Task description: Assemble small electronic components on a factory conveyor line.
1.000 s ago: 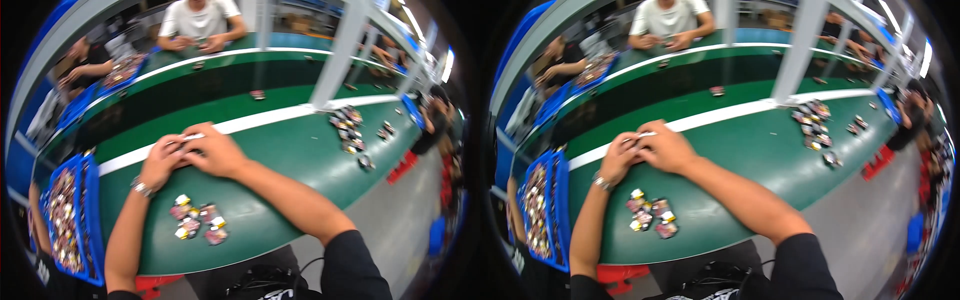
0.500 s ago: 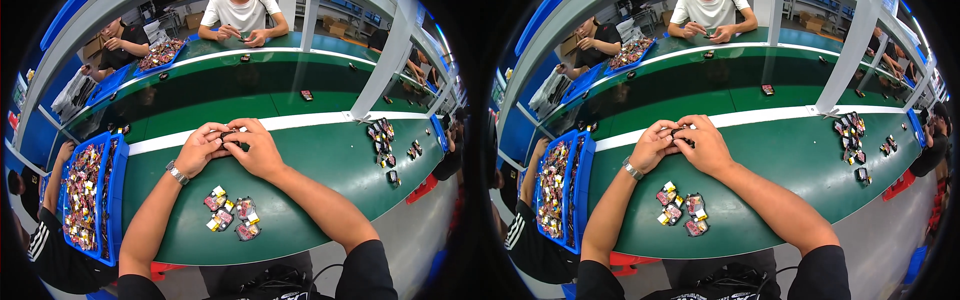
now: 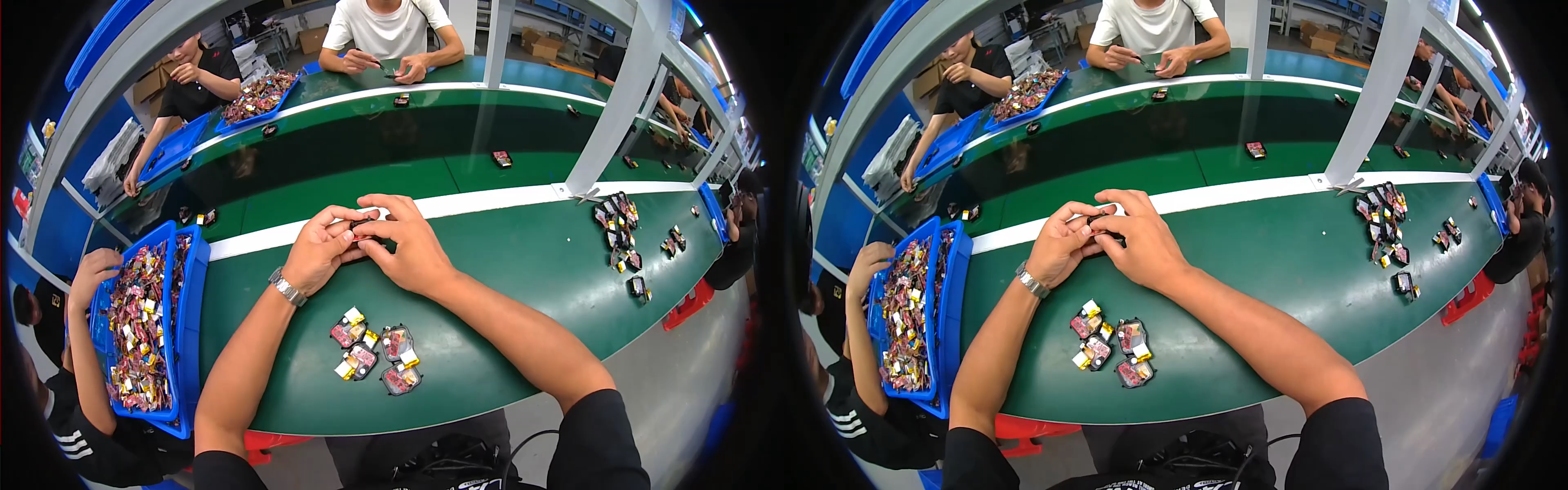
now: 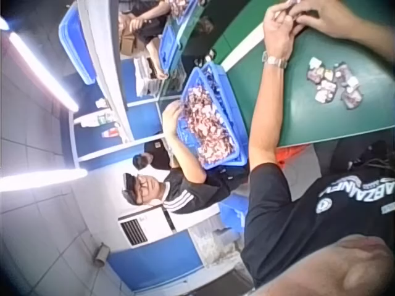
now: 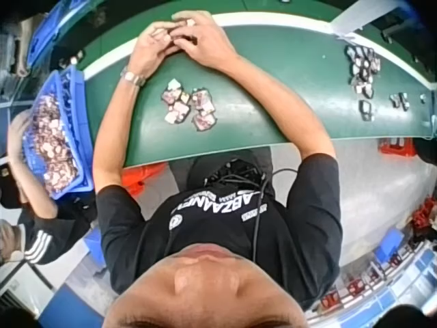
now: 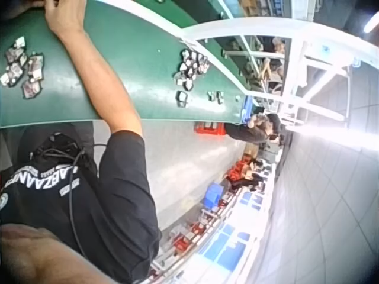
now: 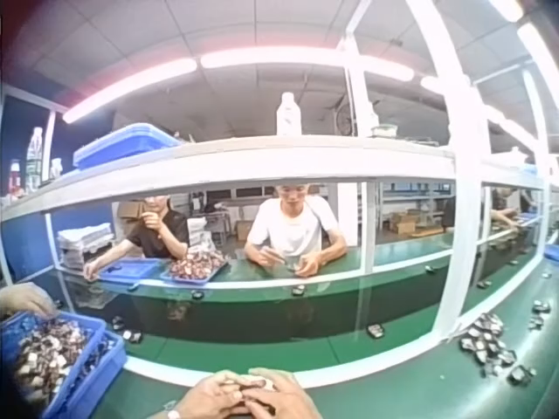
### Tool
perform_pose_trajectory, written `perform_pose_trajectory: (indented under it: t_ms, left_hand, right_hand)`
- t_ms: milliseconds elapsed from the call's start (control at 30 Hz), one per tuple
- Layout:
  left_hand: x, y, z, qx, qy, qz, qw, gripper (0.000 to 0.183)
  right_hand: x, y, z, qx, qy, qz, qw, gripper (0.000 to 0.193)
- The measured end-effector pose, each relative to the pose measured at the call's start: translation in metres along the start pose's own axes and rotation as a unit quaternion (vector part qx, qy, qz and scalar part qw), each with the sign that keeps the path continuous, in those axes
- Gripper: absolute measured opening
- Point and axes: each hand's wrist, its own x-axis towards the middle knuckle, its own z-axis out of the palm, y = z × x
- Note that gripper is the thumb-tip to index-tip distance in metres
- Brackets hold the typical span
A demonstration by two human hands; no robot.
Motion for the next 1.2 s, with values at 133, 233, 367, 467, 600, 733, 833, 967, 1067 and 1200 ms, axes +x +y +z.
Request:
perform_pose_trajectory:
  t_ms: [133,233,367,467,600,733,833,967,1067,1200]
  left_hand:
    - [-0.002,0.0,0.0,-0.003,-0.008,0.006,1.0,0.026]
    - [-0.003,-0.002,-0.002,-0.017,-0.017,0.004,1.0,0.028]
    - [0.002,-0.006,0.003,-0.045,-0.026,-0.006,0.999,0.032]
    - [0.007,-0.015,-0.001,-0.035,-0.031,0.024,0.999,0.036]
    - [-0.001,-0.007,-0.003,0.035,0.031,0.022,0.999,0.055]
    - [-0.002,-0.014,-0.017,0.014,0.03,0.015,0.999,0.035]
    - [0.005,-0.019,-0.011,0.014,0.033,0.025,0.999,0.034]
    - [0.006,-0.027,-0.019,0.024,0.053,0.046,0.997,0.034]
    - [0.005,-0.022,-0.01,0.045,0.062,0.045,0.996,0.034]
    - [0.005,-0.021,-0.004,0.056,0.074,0.032,0.995,0.033]
  right_hand:
    - [0.0,-0.003,-0.004,-0.041,0.002,-0.033,0.999,0.013]
    - [-0.001,-0.001,-0.003,-0.029,0.012,-0.03,0.999,0.011]
    - [-0.006,0.004,-0.01,0.011,0.024,-0.005,1.0,0.013]
    - [-0.009,0.013,-0.005,0.034,0.037,-0.022,0.999,0.017]
    - [-0.003,0.017,0.012,0.067,0.052,-0.025,0.996,0.012]
    - [-0.002,0.016,0.009,0.102,0.019,0.003,0.995,0.012]
    - [-0.003,0.019,0.005,0.13,0.016,0.023,0.991,0.013]
    - [-0.003,0.022,0.011,0.183,0.01,0.038,0.982,0.015]
    - [-0.004,0.021,0.015,0.125,0.017,0.01,0.992,0.009]
    - [-0.002,0.018,0.01,0.06,0.065,-0.047,0.995,0.008]
